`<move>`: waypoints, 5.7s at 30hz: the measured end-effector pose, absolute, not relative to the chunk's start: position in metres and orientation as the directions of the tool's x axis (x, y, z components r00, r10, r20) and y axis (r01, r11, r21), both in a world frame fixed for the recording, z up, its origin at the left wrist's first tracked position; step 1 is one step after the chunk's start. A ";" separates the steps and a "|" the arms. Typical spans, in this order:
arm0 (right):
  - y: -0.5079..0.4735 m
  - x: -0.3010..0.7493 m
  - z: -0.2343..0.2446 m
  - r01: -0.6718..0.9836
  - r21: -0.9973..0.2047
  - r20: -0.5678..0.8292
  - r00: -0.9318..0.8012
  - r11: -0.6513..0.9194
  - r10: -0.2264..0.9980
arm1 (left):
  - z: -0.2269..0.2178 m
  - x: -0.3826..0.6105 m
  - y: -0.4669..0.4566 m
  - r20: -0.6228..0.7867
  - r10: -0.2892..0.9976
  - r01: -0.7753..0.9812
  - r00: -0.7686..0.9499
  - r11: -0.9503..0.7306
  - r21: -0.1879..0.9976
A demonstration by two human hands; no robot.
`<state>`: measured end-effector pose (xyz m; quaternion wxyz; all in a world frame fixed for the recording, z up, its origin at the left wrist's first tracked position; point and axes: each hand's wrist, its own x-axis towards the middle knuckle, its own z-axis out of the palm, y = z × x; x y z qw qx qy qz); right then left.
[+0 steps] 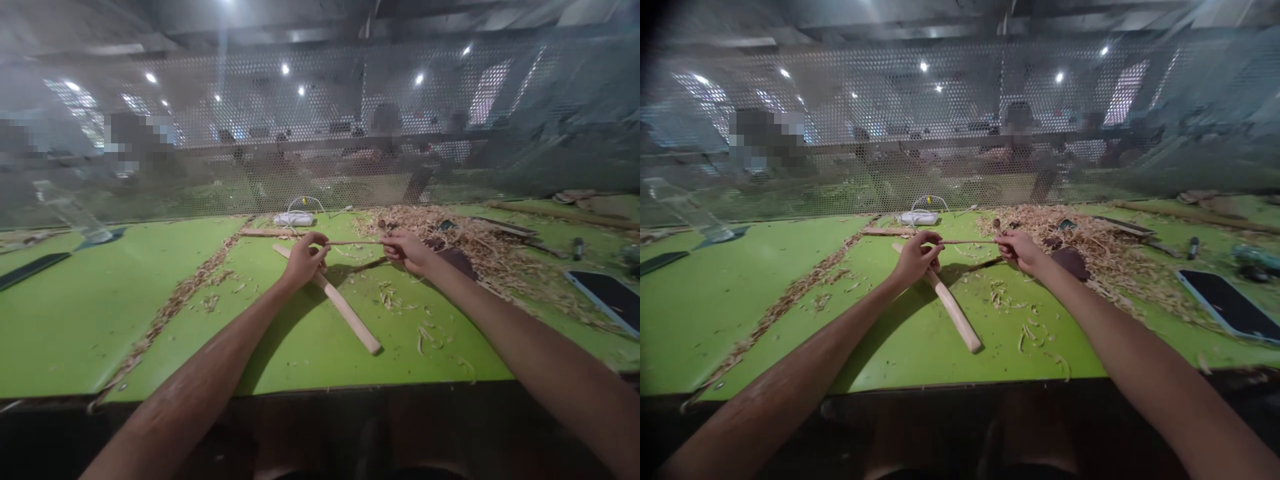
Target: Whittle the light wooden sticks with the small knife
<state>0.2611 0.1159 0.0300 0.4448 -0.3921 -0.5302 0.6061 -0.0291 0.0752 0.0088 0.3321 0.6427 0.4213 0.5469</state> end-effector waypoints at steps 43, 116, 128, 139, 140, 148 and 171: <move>0.114 0.261 0.024 -0.003 -0.999 -0.050 -0.205 -0.052 0.977 | 0.009 -0.029 0.075 0.428 0.902 0.153 0.055 -0.431 0.889; 0.118 0.260 0.017 0.029 -0.999 0.017 -0.239 0.025 0.971 | 0.013 -0.032 0.071 0.338 0.936 0.064 0.102 -0.345 0.936; 0.115 0.257 0.019 0.024 -0.999 0.027 -0.228 0.033 0.973 | 0.015 -0.032 0.069 0.331 0.939 0.041 0.090 -0.335 0.941; 0.116 0.257 0.018 0.068 -0.997 0.012 -0.234 0.028 0.972 | 0.018 -0.030 0.066 0.328 0.941 0.056 0.088 -0.333 0.941; 0.116 0.258 0.018 0.067 -0.997 0.015 -0.236 0.032 0.972 | 0.017 -0.031 0.067 0.333 0.939 0.060 0.089 -0.339 0.939; 0.117 0.258 0.017 0.054 -0.997 0.043 -0.251 0.058 0.967 | 0.013 -0.032 0.071 0.322 0.944 0.063 0.066 -0.326 0.943; 0.112 0.258 0.020 0.096 -0.994 0.028 -0.245 0.053 0.969 | 0.008 -0.027 0.075 0.372 0.926 0.082 0.069 -0.377 0.922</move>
